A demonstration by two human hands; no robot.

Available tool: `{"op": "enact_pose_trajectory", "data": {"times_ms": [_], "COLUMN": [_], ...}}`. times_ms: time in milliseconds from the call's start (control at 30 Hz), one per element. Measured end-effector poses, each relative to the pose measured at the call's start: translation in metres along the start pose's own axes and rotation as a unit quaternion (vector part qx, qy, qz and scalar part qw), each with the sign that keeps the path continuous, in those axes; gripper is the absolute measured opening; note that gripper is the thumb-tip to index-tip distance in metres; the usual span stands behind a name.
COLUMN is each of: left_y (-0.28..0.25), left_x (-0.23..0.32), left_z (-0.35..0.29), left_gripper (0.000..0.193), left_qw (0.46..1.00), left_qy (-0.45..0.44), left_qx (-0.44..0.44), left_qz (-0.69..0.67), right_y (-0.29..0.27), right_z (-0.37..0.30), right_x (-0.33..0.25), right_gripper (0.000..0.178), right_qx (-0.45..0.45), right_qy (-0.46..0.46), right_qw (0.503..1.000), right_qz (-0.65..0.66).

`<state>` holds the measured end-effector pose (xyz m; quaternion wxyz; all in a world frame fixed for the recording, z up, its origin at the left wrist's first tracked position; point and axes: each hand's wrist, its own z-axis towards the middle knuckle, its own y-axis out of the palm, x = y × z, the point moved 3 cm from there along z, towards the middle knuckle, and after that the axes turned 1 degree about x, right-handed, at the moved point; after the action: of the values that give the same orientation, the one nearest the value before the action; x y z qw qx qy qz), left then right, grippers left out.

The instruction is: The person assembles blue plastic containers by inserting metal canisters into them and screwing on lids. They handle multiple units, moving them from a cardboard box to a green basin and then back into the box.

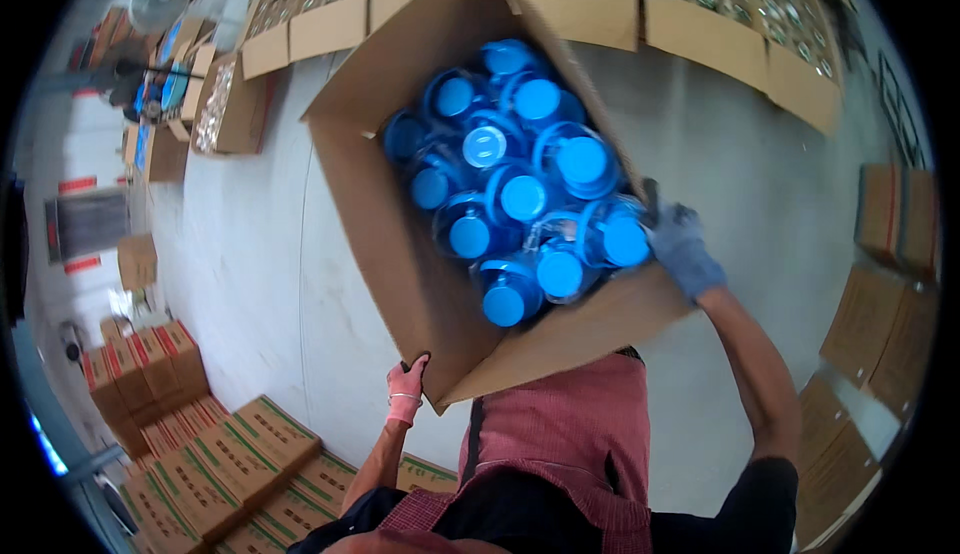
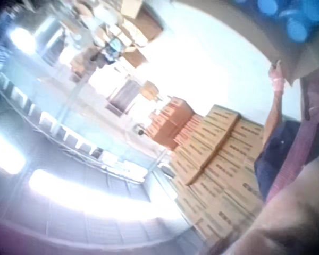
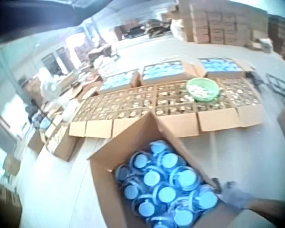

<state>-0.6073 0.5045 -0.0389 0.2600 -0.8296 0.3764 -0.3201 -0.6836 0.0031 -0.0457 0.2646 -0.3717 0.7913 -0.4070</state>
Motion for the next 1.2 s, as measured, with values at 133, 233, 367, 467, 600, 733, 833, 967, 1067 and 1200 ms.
{"op": "enact_pose_trajectory", "data": {"times_ms": [133, 233, 367, 467, 600, 733, 833, 967, 1067, 1200], "left_y": [-0.032, -0.058, -0.138, -0.218, -0.279, -0.317, -0.306, -0.266, -0.271, -0.298], "left_x": [-0.042, -0.041, 0.024, 0.047, 0.036, 0.038, -0.073, -0.155, -0.041, 0.025], "left_z": [0.082, 0.170, 0.274, 0.356, 0.418, 0.493, 0.473, 0.509, 0.586, 0.640], "left_gripper": [0.041, 0.030, 0.035, 0.038, 0.040, 0.036, 0.037, 0.070, 0.094, 0.115], "left_qw": [0.994, 0.910, 0.839, 0.829, 0.783, 0.758, 0.824, 0.887, 0.874, 0.831], "left_qy": [0.035, 0.049, -0.023, -0.017, -0.021, -0.005, -0.031, -0.346, -0.462, -0.509], "left_qx": [0.096, 0.088, 0.085, 0.140, 0.135, 0.059, 0.124, 0.187, 0.142, 0.145], "left_qz": [-0.031, -0.402, -0.537, -0.541, -0.607, -0.650, -0.552, -0.242, 0.044, -0.172], "right_y": [-0.050, -0.087, -0.104, -0.133, -0.147, -0.196, -0.216, -0.259, -0.277, -0.210], "right_z": [0.159, 0.237, 0.352, 0.431, 0.502, 0.637, 0.611, 0.649, 0.750, 0.767], "right_x": [-0.181, -0.322, -0.445, -0.591, -0.730, -0.779, -0.835, -0.829, -0.767, -0.774], "right_gripper": [0.043, 0.037, 0.029, 0.028, 0.036, 0.044, 0.053, 0.053, 0.056, 0.071], "right_qx": [0.118, 0.101, 0.175, 0.185, 0.172, 0.132, 0.015, 0.008, 0.223, 0.376], "right_qy": [-0.122, -0.163, -0.278, -0.336, -0.372, -0.391, -0.423, -0.523, -0.261, -0.202], "right_qw": [0.985, 0.981, 0.941, 0.922, 0.912, 0.911, 0.901, 0.846, 0.936, 0.886], "right_qz": [-0.001, 0.014, 0.084, 0.047, 0.022, 0.026, 0.101, -0.103, -0.082, -0.179]}}
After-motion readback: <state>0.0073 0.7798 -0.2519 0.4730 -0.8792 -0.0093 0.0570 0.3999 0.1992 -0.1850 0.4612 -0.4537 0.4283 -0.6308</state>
